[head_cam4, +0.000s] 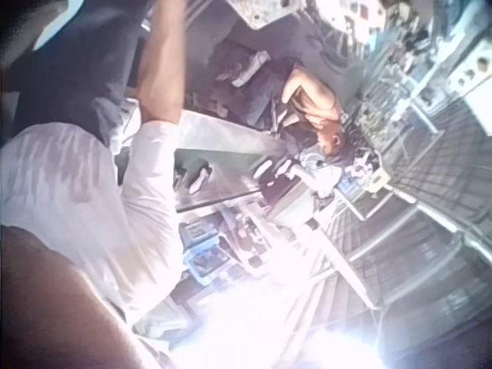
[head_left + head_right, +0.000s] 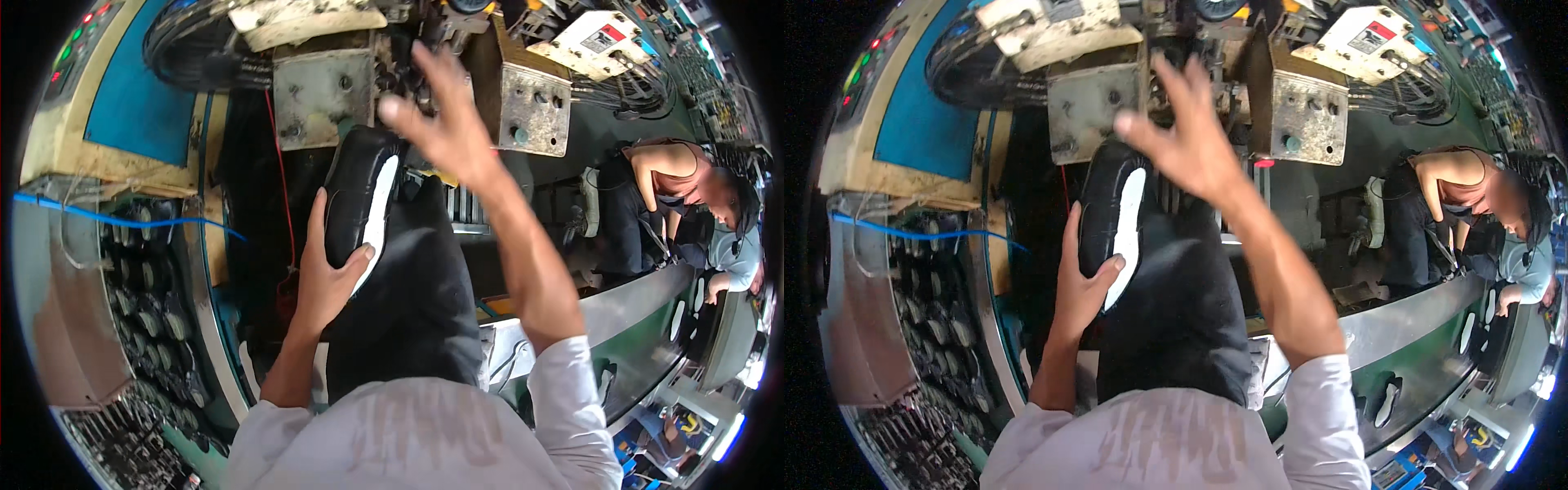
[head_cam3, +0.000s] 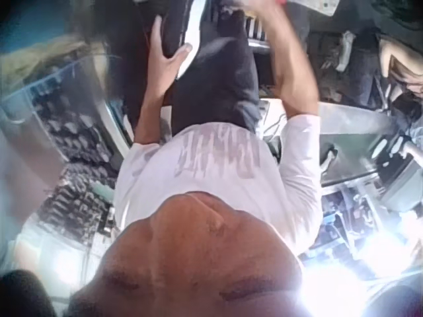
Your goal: The person uses pliers to pull and adjust the white sole material on black shoes. They repeatedly pick up shoes from a nearby table, place them on a workbench, and use the tool to manipulate the sole edges before returning the shoes to the table.
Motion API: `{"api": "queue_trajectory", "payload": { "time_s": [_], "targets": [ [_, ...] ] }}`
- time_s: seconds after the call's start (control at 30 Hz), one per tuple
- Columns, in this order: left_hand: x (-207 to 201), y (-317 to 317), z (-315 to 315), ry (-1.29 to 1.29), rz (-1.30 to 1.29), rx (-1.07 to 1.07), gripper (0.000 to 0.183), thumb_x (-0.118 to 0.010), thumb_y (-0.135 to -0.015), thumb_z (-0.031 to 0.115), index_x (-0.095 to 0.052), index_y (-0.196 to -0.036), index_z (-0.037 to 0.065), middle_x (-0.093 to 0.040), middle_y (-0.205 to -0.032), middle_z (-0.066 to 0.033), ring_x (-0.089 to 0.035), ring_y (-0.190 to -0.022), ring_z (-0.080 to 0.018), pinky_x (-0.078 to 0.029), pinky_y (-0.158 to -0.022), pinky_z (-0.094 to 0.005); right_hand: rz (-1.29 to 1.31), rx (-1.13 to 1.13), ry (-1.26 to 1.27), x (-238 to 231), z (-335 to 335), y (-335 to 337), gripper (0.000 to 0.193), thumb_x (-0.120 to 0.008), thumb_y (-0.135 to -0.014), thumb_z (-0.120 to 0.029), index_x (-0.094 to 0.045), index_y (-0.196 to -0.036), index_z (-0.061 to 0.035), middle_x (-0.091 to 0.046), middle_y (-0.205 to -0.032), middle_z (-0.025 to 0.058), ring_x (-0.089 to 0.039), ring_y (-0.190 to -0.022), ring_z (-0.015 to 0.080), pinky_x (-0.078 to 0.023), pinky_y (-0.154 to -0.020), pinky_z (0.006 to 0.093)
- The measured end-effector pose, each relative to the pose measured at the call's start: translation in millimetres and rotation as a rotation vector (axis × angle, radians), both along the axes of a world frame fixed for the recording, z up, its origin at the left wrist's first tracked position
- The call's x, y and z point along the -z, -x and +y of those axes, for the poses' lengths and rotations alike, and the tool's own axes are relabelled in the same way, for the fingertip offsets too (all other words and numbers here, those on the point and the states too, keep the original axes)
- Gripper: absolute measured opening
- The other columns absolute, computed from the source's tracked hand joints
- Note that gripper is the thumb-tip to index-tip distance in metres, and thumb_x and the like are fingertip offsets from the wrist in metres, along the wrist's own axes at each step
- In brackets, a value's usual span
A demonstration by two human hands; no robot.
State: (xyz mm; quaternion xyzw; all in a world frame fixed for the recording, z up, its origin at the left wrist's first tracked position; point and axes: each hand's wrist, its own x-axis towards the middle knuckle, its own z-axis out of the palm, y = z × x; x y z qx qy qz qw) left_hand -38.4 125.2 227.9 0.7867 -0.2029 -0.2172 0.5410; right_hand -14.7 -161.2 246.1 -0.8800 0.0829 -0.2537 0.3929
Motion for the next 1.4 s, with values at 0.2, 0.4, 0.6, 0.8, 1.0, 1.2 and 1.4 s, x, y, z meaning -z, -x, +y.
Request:
{"api": "queue_trajectory", "payload": {
  "time_s": [0.2, 0.4, 0.6, 0.8, 1.0, 1.2, 1.4],
  "targets": [
    [9.2, 36.2, 87.0, 0.006, 0.053, 0.036, 0.11, -0.086, -0.08, 0.011, -0.028, -0.173, 0.007, -0.042, -0.17, -0.0214, -0.044, -0.156, -0.0302, -0.032, -0.128, -0.0403, 0.191, -0.157, -0.743, 50.0, 147.1, 72.4, 0.091, -0.091, -0.089, -0.035, -0.044, -0.157, 0.002, -0.062, -0.143, 0.02, -0.058, -0.133, 0.0275, -0.045, -0.117, 0.0406],
    [9.7, 101.1, 210.4, 0.092, 0.486, -0.276, 0.103, -0.084, -0.086, 0.027, -0.031, -0.172, 0.005, -0.041, -0.171, -0.022, -0.04, -0.157, -0.0294, -0.03, -0.128, -0.038, 0.545, -0.48, -0.82, 81.6, 223.6, 96.4, 0.061, -0.072, -0.108, -0.024, -0.05, -0.158, 0.0023, -0.071, -0.127, 0.0174, -0.076, -0.097, 0.0193, -0.065, -0.079, 0.0303],
    [78.1, 190.6, 393.4, 0.082, 0.187, -0.889, 0.103, -0.086, -0.091, 0.026, -0.027, -0.173, 0.004, -0.049, -0.164, -0.0241, -0.052, -0.148, -0.0331, -0.037, -0.124, -0.0381, 0.727, -0.544, -0.665, 119.2, 275.1, 118.2, 0.054, -0.067, -0.111, -0.023, -0.054, -0.152, 0.0098, -0.071, -0.135, 0.0214, -0.077, -0.102, 0.0216, -0.064, -0.086, 0.0313],
    [102.2, 259.6, 562.7, -0.644, 0.131, -1.224, 0.101, -0.078, -0.093, 0.025, -0.021, -0.175, 0.019, -0.05, -0.155, -0.0405, -0.061, -0.138, -0.0498, -0.05, -0.114, -0.0473, 0.788, -0.513, -0.614, 122.8, 272.3, 131.1, 0.05, -0.064, -0.112, -0.019, -0.054, -0.149, 0.0136, -0.073, -0.131, 0.0221, -0.078, -0.102, 0.0224, -0.064, -0.086, 0.0311],
    [164.7, 301.5, 676.6, -1.5, 0.154, -0.94, 0.088, -0.062, -0.105, 0.016, -0.017, -0.175, 0.043, -0.031, -0.166, -0.041, -0.039, -0.153, -0.0525, -0.038, -0.121, -0.0634, 0.789, -0.506, -0.573, 123.6, 278.3, 137.2, 0.047, -0.065, -0.111, -0.016, -0.056, -0.146, 0.0136, -0.074, -0.129, 0.0211, -0.076, -0.101, 0.0202, -0.063, -0.086, 0.03],
    [175.2, 275.3, 753.3, -1.555, 0.137, -0.749, 0.083, -0.052, -0.106, 0.006, -0.026, -0.172, 0.049, -0.019, -0.177, -0.0318, -0.019, -0.165, -0.0501, -0.027, -0.127, -0.0666, 0.744, -0.504, -0.586, 141.3, 275.3, 152.7, 0.043, -0.064, -0.11, -0.013, -0.059, -0.144, 0.0133, -0.076, -0.128, 0.0186, -0.075, -0.105, 0.0198, -0.061, -0.091, 0.031],
    [140.3, 189.6, 777.9, -1.472, 0.021, -0.484, 0.027, -0.066, -0.096, 0.021, -0.073, -0.113, 0.001, -0.076, -0.11, -0.0259, -0.073, -0.106, -0.0463, -0.057, -0.088, -0.058, 0.57, -0.422, -0.651, 116.4, 257.9, 173.6, 0.037, -0.067, -0.11, -0.017, -0.068, -0.141, 0.0026, -0.08, -0.117, 0.0143, -0.077, -0.109, 0.0203, -0.062, -0.092, 0.0339]
  ]
}}
